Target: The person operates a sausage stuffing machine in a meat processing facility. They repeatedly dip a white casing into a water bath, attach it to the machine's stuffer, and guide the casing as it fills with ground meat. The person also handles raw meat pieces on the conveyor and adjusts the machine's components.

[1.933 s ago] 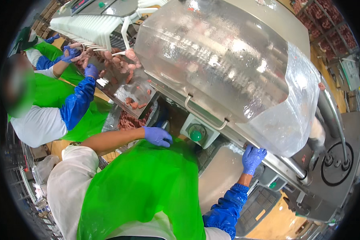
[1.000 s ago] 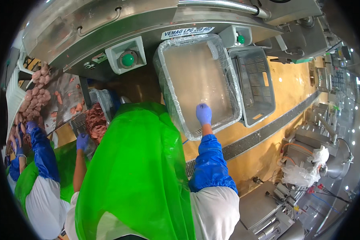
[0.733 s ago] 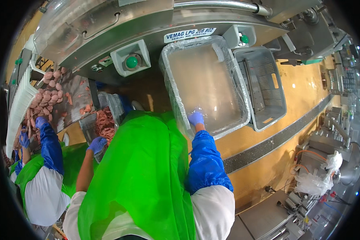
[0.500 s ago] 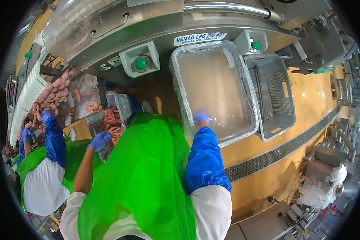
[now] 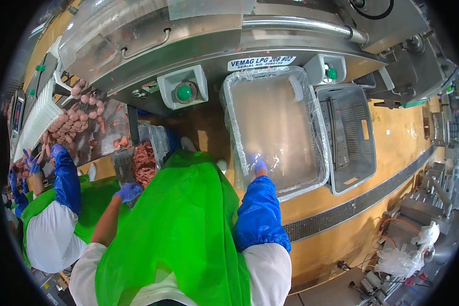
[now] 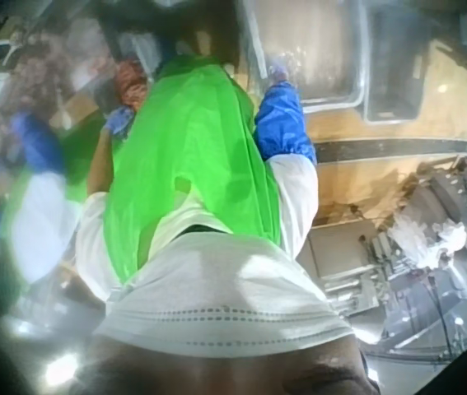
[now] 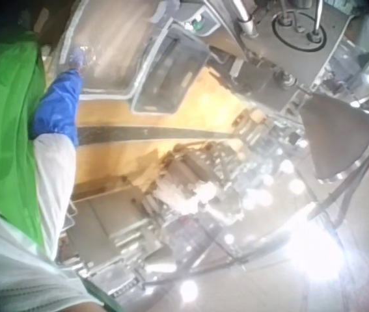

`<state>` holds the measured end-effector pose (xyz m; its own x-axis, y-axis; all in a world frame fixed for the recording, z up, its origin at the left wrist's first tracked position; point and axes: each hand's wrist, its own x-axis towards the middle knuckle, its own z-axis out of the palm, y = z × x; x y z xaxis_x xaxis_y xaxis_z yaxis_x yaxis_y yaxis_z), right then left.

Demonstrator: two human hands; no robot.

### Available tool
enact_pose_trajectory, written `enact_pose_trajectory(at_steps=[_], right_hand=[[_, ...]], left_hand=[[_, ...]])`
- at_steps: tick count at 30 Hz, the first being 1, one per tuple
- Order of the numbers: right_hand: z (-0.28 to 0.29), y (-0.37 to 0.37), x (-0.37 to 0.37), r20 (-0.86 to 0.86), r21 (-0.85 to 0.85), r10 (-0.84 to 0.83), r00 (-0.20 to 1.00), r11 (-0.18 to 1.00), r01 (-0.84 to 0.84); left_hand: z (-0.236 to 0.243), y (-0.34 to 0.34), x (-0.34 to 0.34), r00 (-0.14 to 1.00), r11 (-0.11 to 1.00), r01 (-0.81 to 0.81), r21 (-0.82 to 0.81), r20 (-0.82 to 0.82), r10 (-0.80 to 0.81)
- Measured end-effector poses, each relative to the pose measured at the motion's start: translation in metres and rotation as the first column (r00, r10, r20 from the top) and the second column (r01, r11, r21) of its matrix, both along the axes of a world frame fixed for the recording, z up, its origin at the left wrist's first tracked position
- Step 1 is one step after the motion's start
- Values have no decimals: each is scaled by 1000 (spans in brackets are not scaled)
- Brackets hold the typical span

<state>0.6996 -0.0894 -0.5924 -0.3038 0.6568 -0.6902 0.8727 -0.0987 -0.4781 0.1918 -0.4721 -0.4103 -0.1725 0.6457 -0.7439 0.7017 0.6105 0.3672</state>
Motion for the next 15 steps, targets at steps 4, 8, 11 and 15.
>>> enact_pose_trajectory(at_steps=[4,8,11,15], right_hand=[[50,37,-24,-194,-291,-407,892,893,344],[101,58,-53,-131,-185,-487,864,868,461],[117,55,-45,-188,-8,-492,850,866,499],[148,27,-9,-402,-142,-480,780,874,465]], left_hand=[[16,46,8,997,1000,-9,30,71,7],[13,79,-10,989,982,118,148,73,-130],[47,131,3,952,927,293,233,18,-306],[78,185,33,954,915,250,317,83,-290]])
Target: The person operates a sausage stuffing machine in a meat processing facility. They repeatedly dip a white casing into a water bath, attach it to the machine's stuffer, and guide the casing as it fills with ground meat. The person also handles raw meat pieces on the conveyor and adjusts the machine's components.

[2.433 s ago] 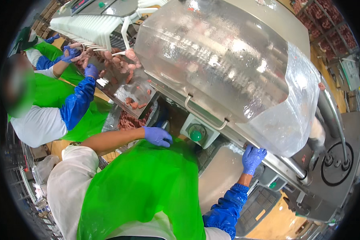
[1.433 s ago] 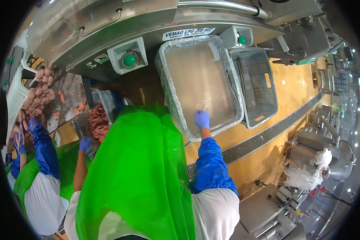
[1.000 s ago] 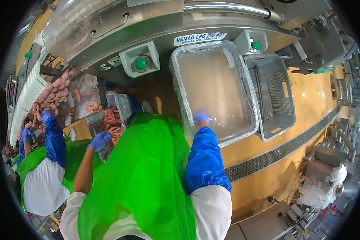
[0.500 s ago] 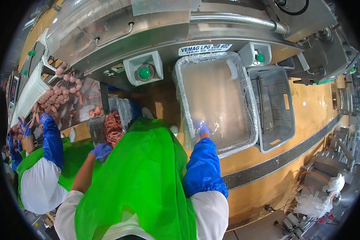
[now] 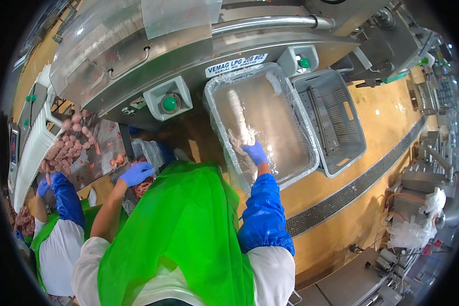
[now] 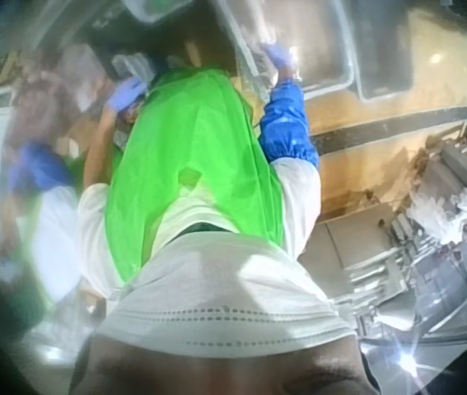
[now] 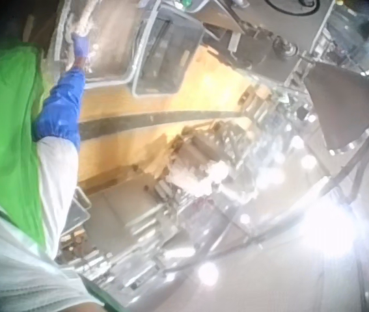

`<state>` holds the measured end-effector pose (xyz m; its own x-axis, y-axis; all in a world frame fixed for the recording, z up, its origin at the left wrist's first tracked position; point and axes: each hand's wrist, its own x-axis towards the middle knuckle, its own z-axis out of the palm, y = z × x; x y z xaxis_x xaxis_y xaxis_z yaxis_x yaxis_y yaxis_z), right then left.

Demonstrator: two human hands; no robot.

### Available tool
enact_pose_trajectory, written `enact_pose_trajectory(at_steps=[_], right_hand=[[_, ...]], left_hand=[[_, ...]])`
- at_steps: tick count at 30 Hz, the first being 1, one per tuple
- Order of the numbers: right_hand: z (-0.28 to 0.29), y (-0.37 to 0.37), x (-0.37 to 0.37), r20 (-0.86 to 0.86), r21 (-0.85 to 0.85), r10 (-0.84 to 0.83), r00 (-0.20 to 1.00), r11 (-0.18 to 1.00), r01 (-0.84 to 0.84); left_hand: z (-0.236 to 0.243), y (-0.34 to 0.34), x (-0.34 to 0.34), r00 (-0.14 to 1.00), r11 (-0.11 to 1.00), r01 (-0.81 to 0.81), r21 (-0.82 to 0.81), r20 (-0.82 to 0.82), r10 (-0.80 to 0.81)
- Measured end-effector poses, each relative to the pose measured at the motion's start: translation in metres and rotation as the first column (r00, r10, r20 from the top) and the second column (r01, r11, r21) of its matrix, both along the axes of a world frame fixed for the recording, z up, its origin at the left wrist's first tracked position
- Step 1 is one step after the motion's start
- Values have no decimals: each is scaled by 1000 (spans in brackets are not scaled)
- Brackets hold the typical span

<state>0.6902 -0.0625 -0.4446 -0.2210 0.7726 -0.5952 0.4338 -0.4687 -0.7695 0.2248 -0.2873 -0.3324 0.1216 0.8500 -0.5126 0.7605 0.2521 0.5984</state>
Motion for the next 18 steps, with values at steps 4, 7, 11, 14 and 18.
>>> enact_pose_trajectory(at_steps=[4,7,11,14,18], right_hand=[[15,-17,14,-195,18,-105,975,994,110],[47,-19,16,-185,124,-72,980,988,96],[66,-31,17,-295,230,-77,952,962,149],[78,-39,16,-271,269,-44,961,956,119],[82,-46,17,-253,307,17,967,950,63]], left_hand=[[41,84,54,991,940,129,315,-5,-135],[87,158,104,978,823,203,530,-62,-201],[131,243,157,943,569,329,754,-292,-159],[139,286,184,801,333,554,763,-597,36],[125,317,201,618,177,771,611,-786,25]])
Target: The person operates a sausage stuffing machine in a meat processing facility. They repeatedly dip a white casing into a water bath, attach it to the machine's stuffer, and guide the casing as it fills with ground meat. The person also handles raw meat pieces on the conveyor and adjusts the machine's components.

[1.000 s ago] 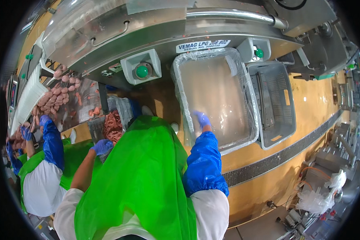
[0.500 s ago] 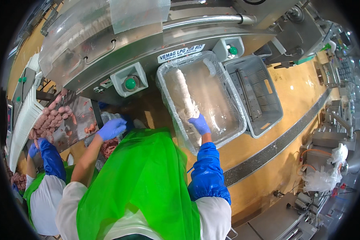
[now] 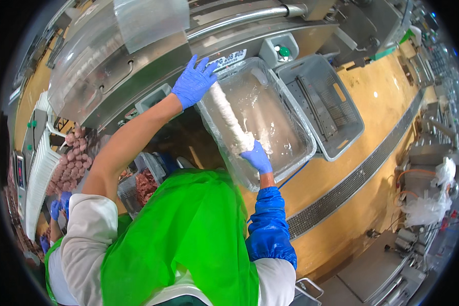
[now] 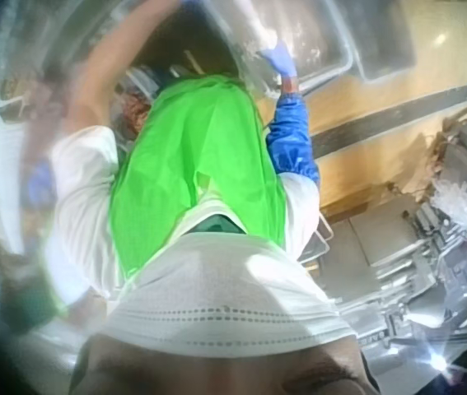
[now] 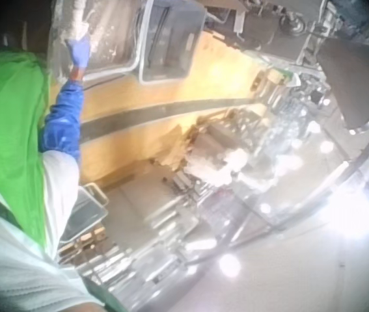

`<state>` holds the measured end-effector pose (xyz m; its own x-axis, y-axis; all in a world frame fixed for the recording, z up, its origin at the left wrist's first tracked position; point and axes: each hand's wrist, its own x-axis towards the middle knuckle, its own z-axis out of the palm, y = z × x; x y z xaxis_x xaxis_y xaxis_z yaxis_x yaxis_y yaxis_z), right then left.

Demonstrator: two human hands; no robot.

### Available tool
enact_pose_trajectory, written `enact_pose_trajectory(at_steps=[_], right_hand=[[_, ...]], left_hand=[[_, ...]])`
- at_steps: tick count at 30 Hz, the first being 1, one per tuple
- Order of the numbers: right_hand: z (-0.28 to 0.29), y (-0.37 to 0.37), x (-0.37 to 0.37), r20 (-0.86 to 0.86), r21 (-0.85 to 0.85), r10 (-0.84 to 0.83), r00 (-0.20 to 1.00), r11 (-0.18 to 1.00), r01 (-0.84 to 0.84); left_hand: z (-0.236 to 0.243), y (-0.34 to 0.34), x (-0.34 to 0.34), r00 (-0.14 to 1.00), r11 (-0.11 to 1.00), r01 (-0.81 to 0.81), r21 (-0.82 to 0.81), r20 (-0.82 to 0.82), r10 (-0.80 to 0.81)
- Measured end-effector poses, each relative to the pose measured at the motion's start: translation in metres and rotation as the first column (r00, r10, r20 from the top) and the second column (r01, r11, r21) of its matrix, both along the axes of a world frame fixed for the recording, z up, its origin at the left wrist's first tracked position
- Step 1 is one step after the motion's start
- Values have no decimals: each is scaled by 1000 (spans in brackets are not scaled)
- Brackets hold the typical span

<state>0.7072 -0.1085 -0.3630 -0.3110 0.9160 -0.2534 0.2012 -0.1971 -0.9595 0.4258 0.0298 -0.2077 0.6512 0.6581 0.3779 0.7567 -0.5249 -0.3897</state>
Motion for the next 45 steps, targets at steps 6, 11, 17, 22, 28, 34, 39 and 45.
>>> enact_pose_trajectory(at_steps=[6,11,17,22,28,34,39,45], right_hand=[[-9,-1,1,60,-13,56,997,998,-55],[-6,-1,-9,-66,-31,85,994,996,-87],[-30,28,12,-394,-221,-228,890,964,149],[5,25,29,-710,-446,-520,476,854,267],[-56,54,105,-629,-504,-689,361,714,486],[-174,52,192,768,6,-221,600,941,339],[12,82,51,866,-209,154,475,976,64],[207,105,-78,392,904,-594,702,392,-172]], left_hand=[[15,-5,6,981,742,-64,-667,-178,-75],[-18,-29,-5,952,730,288,-620,102,-288],[-8,-57,-20,995,688,-99,-719,-95,45],[11,-81,-85,940,659,-309,-686,-112,323],[81,-105,-163,919,753,-367,-546,-84,386],[149,-107,-196,933,836,-351,-422,-79,352],[160,-171,-237,850,841,-439,-315,158,503],[158,-144,-221,892,942,-328,-79,304,336]])
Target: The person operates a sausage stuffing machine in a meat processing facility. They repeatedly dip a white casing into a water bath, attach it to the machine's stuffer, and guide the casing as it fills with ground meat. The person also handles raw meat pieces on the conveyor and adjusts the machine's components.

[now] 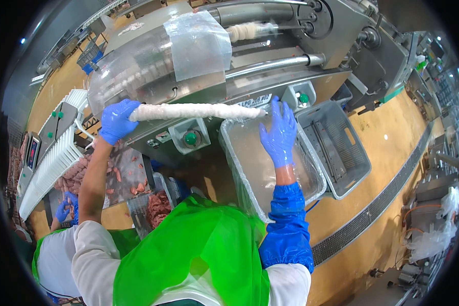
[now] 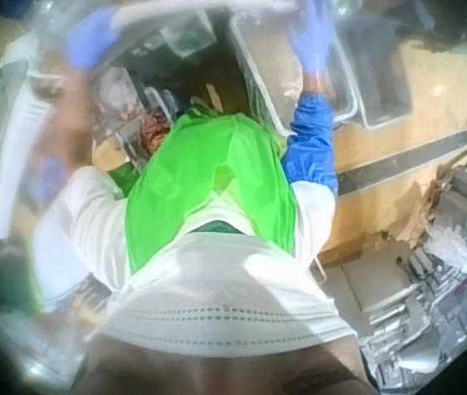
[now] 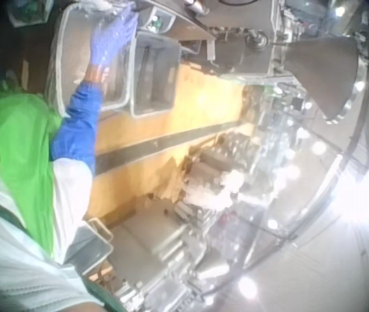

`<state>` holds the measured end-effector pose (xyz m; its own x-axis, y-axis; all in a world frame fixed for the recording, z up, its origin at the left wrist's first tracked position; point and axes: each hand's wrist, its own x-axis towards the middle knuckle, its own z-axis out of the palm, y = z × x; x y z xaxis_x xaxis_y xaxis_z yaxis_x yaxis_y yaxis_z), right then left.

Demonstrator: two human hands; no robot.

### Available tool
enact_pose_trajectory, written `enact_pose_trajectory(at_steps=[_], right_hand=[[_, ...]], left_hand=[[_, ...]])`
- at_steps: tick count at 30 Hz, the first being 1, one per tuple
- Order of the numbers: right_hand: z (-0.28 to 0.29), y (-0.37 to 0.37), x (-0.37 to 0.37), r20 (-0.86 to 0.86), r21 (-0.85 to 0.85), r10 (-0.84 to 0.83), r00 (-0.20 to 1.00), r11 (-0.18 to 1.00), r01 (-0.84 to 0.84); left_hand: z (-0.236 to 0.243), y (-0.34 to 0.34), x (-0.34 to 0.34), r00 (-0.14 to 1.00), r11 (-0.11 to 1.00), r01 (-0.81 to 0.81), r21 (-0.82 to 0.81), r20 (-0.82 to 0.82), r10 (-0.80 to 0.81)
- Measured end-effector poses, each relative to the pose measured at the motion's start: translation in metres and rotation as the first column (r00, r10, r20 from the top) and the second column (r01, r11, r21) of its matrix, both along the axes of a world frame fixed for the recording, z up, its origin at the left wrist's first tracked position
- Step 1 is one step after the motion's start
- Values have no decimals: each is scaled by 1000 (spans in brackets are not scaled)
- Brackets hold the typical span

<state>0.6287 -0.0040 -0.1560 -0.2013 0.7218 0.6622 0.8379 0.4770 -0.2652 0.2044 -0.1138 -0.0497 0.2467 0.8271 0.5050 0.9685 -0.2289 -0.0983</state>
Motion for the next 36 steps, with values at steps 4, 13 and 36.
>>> enact_pose_trajectory(at_steps=[4,13,36], right_hand=[[16,48,-36,183,-439,246,952,886,-145],[69,50,-158,41,-112,434,900,897,-428],[172,222,-262,134,119,437,889,884,-452]], left_hand=[[16,6,9,992,993,67,98,-115,-55],[30,26,-23,978,952,21,306,-203,44],[107,133,-110,944,975,-151,166,316,93]])
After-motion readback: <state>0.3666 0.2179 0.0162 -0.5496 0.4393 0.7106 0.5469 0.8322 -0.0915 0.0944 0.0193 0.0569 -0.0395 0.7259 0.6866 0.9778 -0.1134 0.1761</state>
